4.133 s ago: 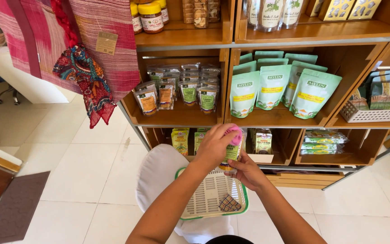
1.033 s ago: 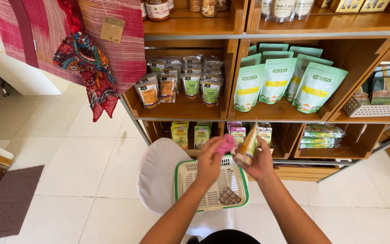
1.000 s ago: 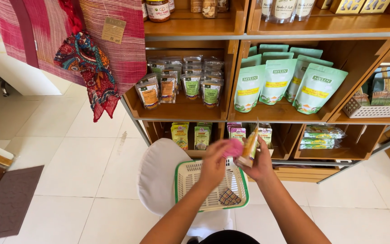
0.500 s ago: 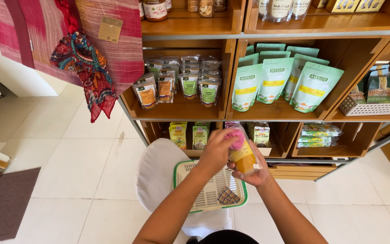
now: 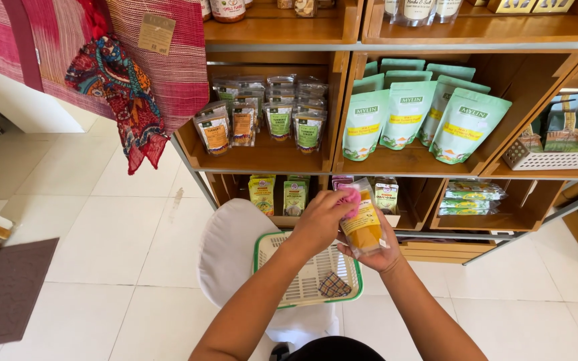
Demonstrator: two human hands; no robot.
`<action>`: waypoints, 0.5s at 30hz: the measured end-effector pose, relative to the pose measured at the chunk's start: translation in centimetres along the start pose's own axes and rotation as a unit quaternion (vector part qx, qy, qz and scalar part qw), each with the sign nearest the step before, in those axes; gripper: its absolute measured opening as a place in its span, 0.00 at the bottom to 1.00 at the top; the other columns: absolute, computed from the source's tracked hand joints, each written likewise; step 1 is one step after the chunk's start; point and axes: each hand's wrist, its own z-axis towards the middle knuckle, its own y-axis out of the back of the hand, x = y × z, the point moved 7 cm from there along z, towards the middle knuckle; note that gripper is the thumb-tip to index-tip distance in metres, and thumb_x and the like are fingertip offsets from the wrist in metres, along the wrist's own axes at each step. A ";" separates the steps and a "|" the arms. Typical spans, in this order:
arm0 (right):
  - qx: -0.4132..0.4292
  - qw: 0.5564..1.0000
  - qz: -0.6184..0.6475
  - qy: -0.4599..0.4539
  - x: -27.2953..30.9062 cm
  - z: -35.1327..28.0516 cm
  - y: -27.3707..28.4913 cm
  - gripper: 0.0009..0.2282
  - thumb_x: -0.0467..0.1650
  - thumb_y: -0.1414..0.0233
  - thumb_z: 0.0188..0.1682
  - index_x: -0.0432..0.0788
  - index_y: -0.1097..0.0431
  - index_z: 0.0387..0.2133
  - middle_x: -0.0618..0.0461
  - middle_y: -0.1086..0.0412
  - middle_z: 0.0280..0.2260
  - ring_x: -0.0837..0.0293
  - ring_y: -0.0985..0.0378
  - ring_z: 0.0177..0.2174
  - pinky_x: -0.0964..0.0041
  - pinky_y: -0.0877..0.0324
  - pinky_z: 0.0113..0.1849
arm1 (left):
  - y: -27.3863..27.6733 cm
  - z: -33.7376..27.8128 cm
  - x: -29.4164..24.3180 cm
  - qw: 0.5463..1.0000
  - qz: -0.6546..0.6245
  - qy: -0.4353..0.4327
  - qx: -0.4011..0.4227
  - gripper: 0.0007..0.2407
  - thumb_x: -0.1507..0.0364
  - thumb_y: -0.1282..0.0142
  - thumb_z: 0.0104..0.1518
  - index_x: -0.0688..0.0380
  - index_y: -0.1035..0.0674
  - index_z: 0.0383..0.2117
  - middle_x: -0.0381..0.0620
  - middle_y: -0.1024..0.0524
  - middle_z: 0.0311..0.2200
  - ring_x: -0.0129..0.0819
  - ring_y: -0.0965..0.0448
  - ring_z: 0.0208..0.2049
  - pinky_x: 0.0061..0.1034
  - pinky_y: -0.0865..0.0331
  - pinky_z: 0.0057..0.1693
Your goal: Wiping down spice packets with a cloth and organizing them on the display shelves.
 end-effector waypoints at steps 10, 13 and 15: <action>0.066 0.996 0.063 0.018 1.1 -0.3 -0.7 0.25 0.51 0.59 0.60 0.50 0.35 0.61 0.44 0.32 0.56 0.41 0.30 0.55 0.30 0.39 0.54 | 0.3 -0.3 -3.5 0.997 -0.066 -0.021 -0.027 0.16 0.84 0.47 0.53 0.58 0.18 0.46 0.50 0.25 0.56 0.50 0.27 0.56 0.37 0.31 0.62; 0.037 0.999 0.015 0.024 1.0 -1.1 -2.5 0.27 0.52 0.60 0.55 0.51 0.35 0.60 0.45 0.32 0.54 0.41 0.31 0.53 0.30 0.38 0.53 | -0.3 -0.7 -1.0 0.995 -0.038 0.063 -0.061 0.19 0.87 0.52 0.51 0.60 0.18 0.48 0.51 0.26 0.56 0.51 0.27 0.56 0.37 0.31 0.62; -0.010 0.999 -0.003 0.032 1.4 -1.3 -2.9 0.29 0.53 0.60 0.53 0.49 0.35 0.59 0.45 0.32 0.55 0.43 0.31 0.54 0.33 0.39 0.54 | -1.8 -1.0 0.0 0.995 -0.042 0.094 -0.016 0.20 0.87 0.52 0.52 0.60 0.20 0.51 0.55 0.28 0.59 0.53 0.29 0.56 0.38 0.32 0.62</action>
